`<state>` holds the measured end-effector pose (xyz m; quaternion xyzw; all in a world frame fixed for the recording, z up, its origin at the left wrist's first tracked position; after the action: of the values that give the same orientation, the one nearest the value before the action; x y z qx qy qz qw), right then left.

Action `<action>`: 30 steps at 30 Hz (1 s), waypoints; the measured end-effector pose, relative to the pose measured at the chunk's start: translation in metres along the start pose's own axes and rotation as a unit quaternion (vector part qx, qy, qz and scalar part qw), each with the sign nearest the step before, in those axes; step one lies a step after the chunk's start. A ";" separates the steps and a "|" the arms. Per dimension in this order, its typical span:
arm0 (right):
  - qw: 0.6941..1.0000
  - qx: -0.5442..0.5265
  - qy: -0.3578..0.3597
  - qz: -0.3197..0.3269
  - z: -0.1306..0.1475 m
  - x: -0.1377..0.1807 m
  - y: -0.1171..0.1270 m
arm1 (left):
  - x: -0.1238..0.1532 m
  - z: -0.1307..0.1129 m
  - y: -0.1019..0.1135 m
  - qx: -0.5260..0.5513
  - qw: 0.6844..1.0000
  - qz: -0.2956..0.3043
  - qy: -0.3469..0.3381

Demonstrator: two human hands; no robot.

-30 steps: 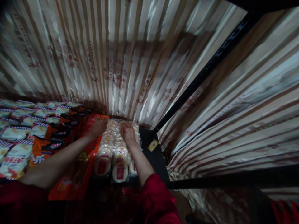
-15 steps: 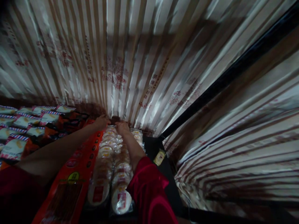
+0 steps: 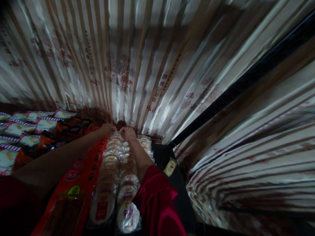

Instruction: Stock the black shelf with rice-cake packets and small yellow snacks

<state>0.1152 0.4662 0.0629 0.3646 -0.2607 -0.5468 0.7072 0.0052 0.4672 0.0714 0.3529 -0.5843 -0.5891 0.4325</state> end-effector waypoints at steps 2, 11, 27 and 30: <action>1.000 -0.008 -0.006 -0.018 0.000 0.003 0.002 | -0.001 -0.001 0.001 -0.004 1.000 -0.007 0.004; 0.999 -0.021 0.010 -0.041 -0.002 0.005 0.002 | 0.003 -0.005 0.005 0.005 0.999 -0.035 -0.003; 0.988 0.008 0.153 0.006 0.012 0.034 0.012 | 0.005 -0.002 0.000 0.056 0.998 0.001 0.026; 0.992 -0.008 0.128 0.012 0.006 0.033 0.011 | 0.005 -0.001 0.000 0.073 0.997 -0.012 0.026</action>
<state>0.1253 0.4341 0.0742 0.4229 -0.1680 -0.4889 0.7443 0.0045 0.4623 0.0720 0.4054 -0.6099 -0.5411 0.4134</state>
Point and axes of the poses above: each hand's wrist, its own x-axis away from the middle knuckle, its own y-axis out of the back of the hand, z = x × y, the point moved 7 cm from there along -x, towards the middle knuckle, and after that the axes turned 13 degrees about -x, right-handed, at the moved point
